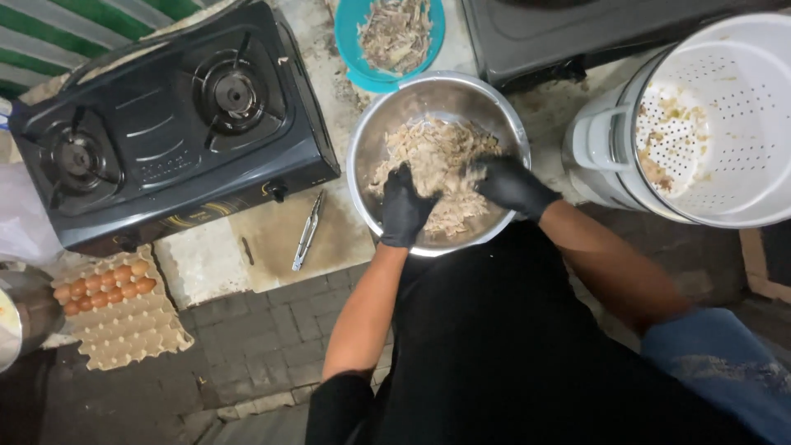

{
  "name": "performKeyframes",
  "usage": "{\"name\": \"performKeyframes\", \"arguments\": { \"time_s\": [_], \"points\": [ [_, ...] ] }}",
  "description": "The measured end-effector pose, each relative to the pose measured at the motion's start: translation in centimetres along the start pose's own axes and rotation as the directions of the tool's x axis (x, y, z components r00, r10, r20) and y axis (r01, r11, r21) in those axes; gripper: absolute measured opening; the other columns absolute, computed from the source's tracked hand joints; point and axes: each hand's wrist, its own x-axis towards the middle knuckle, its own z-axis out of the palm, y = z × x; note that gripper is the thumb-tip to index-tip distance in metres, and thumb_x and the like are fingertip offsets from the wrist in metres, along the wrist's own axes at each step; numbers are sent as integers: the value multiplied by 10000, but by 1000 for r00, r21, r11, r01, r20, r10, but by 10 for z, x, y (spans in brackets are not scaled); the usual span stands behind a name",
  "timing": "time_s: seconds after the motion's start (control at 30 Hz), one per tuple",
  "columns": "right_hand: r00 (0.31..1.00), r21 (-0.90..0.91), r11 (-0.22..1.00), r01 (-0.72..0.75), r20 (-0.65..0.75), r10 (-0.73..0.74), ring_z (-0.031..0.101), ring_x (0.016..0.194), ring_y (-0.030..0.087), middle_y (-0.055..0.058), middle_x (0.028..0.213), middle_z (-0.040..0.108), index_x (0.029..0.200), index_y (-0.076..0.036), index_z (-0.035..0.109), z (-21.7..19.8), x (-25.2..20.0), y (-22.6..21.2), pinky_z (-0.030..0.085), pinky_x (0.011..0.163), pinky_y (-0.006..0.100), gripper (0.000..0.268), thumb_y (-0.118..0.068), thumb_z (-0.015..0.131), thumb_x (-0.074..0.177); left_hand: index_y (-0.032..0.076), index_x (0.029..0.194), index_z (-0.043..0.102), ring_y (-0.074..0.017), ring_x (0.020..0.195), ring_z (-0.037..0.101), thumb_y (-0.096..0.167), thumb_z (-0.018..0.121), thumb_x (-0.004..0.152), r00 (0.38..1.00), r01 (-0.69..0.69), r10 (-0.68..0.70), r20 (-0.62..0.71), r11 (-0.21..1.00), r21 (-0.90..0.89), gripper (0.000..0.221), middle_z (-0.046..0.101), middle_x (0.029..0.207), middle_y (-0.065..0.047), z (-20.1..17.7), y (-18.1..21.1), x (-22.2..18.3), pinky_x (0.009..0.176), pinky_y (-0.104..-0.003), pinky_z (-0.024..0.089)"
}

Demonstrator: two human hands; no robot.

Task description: Shredding and mixing cooked meat by hand in a large bowl for food preparation.

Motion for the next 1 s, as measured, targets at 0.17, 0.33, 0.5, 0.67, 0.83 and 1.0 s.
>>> {"name": "performKeyframes", "arguments": {
  "time_s": [0.17, 0.33, 0.5, 0.67, 0.83, 1.0],
  "points": [
    [953, -161, 948, 274, -87, -290, 547, 1223, 397, 235, 1342, 528, 1395, -32, 489, -31, 10, -14, 462, 1019, 431, 790, -359, 799, 746, -5, 1101, 702, -419, 1018, 676, 114, 787, 716, 901, -366, 308, -306, 918, -152, 412, 710, 1013, -231, 3, -11, 1, 907, -477, 550],
    [954, -430, 865, 261, -22, -298, 518, 1255, 462, 236, 1425, 500, 1343, -71, 571, -15, 13, -37, 487, 972, 546, 777, -474, 778, 712, 99, 1051, 741, -323, 1004, 698, 207, 841, 705, 912, -322, 270, -310, 938, -131, 376, 739, 1011, -135, -16, -8, 23, 884, -405, 572],
    [971, -457, 859, 232, 56, -232, 518, 1243, 485, 135, 1535, 399, 1331, -216, 586, 7, 27, -12, 535, 883, 565, 626, -503, 718, 791, 109, 1025, 744, -293, 1003, 706, 288, 875, 668, 867, -378, 327, -376, 923, -69, 421, 748, 1015, -99, -39, -1, 35, 859, -391, 580],
    [968, -458, 869, 187, 236, -84, 593, 1228, 386, 187, 1387, 577, 1409, -172, 541, 14, 34, 43, 474, 1019, 483, 629, -316, 678, 812, 16, 1072, 700, -383, 1067, 658, 319, 817, 764, 904, -389, 363, -224, 917, -84, 447, 704, 1073, -210, -71, 22, 32, 917, -462, 550],
    [939, -607, 764, 219, -82, -334, 679, 947, 365, 189, 1044, 670, 1317, -101, 551, -5, 32, 50, 535, 822, 430, 503, -262, 645, 849, 60, 1225, 655, -355, 1167, 620, 287, 773, 784, 930, -360, 357, -89, 933, -13, 509, 676, 1202, -170, -81, 13, 30, 1007, -443, 513],
    [849, -696, 700, 159, -266, -457, 736, 801, 242, 46, 908, 738, 1201, -161, 611, -31, 27, 6, 575, 694, 325, 320, -338, 537, 945, 67, 1299, 615, -360, 1156, 621, 278, 730, 795, 971, -201, 221, -91, 961, 190, 559, 654, 1196, -181, -66, 11, 13, 977, -451, 527]
  ]
}}
